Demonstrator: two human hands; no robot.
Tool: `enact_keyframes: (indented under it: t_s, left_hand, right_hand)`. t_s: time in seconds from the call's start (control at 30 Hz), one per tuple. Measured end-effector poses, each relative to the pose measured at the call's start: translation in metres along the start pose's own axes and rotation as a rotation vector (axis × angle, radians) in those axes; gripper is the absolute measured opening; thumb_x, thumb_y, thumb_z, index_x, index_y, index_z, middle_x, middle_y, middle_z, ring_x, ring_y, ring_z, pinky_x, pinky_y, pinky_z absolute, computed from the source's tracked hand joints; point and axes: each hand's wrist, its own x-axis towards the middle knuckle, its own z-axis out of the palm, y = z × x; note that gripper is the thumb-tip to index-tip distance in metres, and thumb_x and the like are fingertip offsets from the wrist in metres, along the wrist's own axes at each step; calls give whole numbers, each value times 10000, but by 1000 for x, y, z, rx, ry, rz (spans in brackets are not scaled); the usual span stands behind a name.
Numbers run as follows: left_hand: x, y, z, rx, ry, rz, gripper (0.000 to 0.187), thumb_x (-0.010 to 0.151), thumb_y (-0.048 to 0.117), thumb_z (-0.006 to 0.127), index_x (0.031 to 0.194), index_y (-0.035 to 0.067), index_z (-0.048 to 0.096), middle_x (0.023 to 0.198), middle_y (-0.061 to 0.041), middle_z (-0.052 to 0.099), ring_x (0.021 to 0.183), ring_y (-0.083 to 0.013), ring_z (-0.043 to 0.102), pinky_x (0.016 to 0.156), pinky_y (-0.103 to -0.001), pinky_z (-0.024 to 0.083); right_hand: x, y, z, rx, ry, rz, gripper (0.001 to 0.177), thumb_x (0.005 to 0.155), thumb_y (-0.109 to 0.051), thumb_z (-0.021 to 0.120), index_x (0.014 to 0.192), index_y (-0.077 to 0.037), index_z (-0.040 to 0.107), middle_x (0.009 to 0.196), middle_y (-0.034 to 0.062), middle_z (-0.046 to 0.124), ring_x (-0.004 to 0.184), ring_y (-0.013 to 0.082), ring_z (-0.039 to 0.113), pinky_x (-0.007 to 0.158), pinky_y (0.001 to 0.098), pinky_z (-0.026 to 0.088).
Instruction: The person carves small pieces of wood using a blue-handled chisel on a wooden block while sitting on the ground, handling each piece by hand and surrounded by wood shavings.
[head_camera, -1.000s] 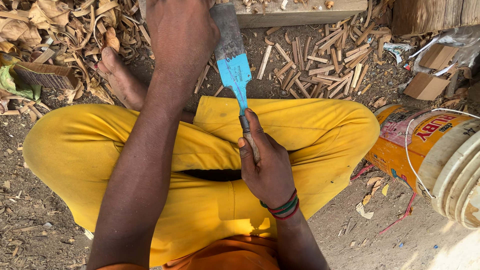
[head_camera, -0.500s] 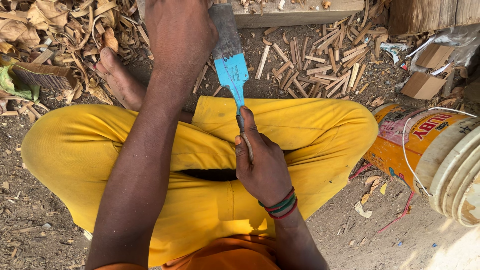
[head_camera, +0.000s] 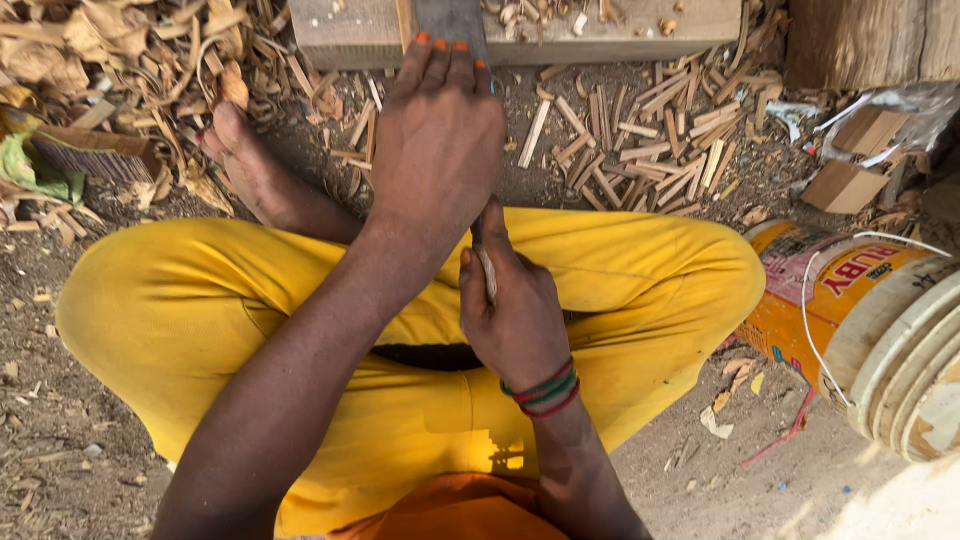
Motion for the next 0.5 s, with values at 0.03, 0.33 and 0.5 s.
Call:
enact_keyframes:
  t_s: [0.03,0.33,0.5]
  left_hand:
    - [0,1,1,28,66,-6,399,819,81,668,1170,-93,743,1215,-290,718,1159,-337,706,1164,-417,397]
    - [31,-26,-6,-89,254,-1,311,719,45,731,1024,-7,767,892,-184,745,807,-291,745,831,-415,621]
    - [11,-56,-7,-283,246,-186,40,882,50,734,920,37,741,778,-179,711,707,-360,690,638,-495,566]
  right_hand:
    - [-1,0,1,-12,-32,49,571,1028,-94,589,1555,-4,389,957,285,699,840,432,709,698,479,552]
    - [36,-1,12,51,62,-27,536,1050,-109,564,1551,-39,387,1151,257,707,984,443,697,749,465,575]
    - [11,4,-6,112,43,129,536,1075,-196,599,1575,-62,461,727,146,588,577,221,594,584,337,516]
